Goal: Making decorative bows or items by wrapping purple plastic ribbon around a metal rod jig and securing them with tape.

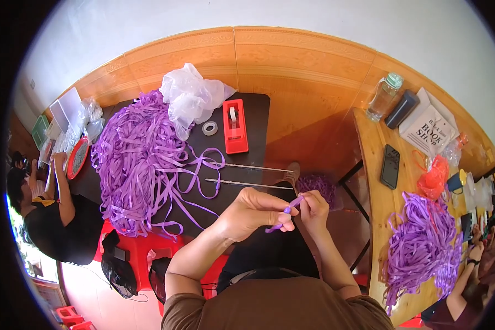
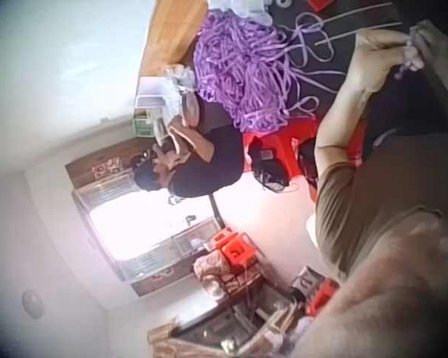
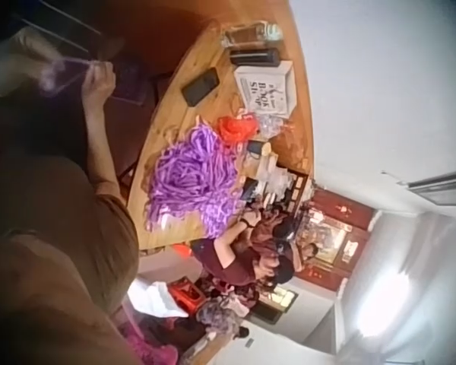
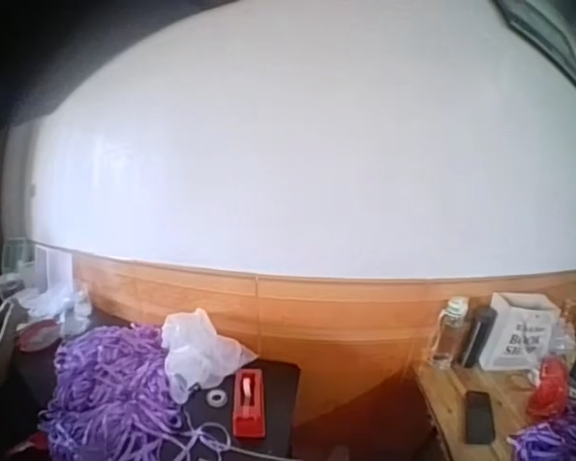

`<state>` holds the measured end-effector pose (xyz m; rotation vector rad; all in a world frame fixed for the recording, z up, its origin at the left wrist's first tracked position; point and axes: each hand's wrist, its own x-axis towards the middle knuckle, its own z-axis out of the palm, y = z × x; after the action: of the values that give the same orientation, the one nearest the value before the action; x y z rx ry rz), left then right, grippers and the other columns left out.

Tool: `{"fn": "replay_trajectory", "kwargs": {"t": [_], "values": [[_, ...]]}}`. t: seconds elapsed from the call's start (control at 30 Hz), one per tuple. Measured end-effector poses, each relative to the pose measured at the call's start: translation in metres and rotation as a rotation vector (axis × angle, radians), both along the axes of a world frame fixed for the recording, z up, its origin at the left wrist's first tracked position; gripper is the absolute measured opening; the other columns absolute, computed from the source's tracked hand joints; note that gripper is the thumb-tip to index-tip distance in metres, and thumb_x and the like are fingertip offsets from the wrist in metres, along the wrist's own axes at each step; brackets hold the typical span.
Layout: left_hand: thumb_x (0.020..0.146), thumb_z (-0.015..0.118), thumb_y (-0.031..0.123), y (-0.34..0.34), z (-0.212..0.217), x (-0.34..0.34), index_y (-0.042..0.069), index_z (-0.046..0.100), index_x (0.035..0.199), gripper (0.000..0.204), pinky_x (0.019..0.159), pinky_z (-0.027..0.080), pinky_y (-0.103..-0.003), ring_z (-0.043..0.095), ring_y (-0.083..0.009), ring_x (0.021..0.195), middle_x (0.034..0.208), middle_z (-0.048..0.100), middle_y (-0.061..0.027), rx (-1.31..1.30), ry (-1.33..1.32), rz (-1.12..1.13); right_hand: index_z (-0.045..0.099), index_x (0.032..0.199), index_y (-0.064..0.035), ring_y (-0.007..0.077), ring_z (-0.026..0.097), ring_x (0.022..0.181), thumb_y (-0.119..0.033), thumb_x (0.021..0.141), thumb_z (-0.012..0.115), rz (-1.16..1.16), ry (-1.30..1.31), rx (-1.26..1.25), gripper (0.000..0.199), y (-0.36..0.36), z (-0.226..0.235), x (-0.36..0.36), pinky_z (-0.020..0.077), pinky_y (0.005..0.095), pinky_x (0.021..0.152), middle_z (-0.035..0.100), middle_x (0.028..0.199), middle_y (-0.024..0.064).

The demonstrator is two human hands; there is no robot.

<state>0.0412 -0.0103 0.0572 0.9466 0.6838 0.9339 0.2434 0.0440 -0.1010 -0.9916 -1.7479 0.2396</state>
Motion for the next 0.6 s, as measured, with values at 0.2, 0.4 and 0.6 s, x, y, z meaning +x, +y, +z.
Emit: {"fn": "replay_trajectory", "kwargs": {"t": [0.2,0.4,0.6], "values": [[0.081,0.066,-0.003,-0.008,0.031,-0.012,-0.005,0.069,0.096,0.015,0.074,0.055,-0.030,0.068,-0.0218,0.077,0.085,0.069,-0.0170,0.118,-0.066,0.072,0.063,0.078,0.0006,0.0299,0.062,0.065,0.002,0.076,0.063,0.005,0.062,-0.231,0.002,-0.008,-0.035,0.006,0.0486,0.0339,0.058,0.060,0.073,0.0135],[0.087,0.060,0.006,0.031,0.010,-0.019,-0.006,0.064,0.107,0.024,0.085,0.050,-0.041,0.066,-0.0288,0.089,0.095,0.067,-0.0207,0.212,-0.168,0.232,0.069,0.084,0.0033,0.0103,0.055,0.060,0.000,0.073,0.067,0.278,0.151,-0.751,0.011,-0.029,-0.045,0.010,0.0421,0.0249,0.054,0.060,0.066,0.0052],[0.088,0.058,0.005,0.066,-0.016,-0.030,-0.001,0.058,0.120,0.032,0.085,0.051,-0.041,0.064,-0.0302,0.099,0.111,0.063,-0.0203,0.059,-0.242,0.265,0.070,0.080,0.0016,0.0091,0.056,0.061,-0.006,0.072,0.071,0.765,0.148,-1.284,0.011,-0.047,-0.009,0.018,0.0447,0.0237,0.056,0.066,0.068,0.0048]]}}
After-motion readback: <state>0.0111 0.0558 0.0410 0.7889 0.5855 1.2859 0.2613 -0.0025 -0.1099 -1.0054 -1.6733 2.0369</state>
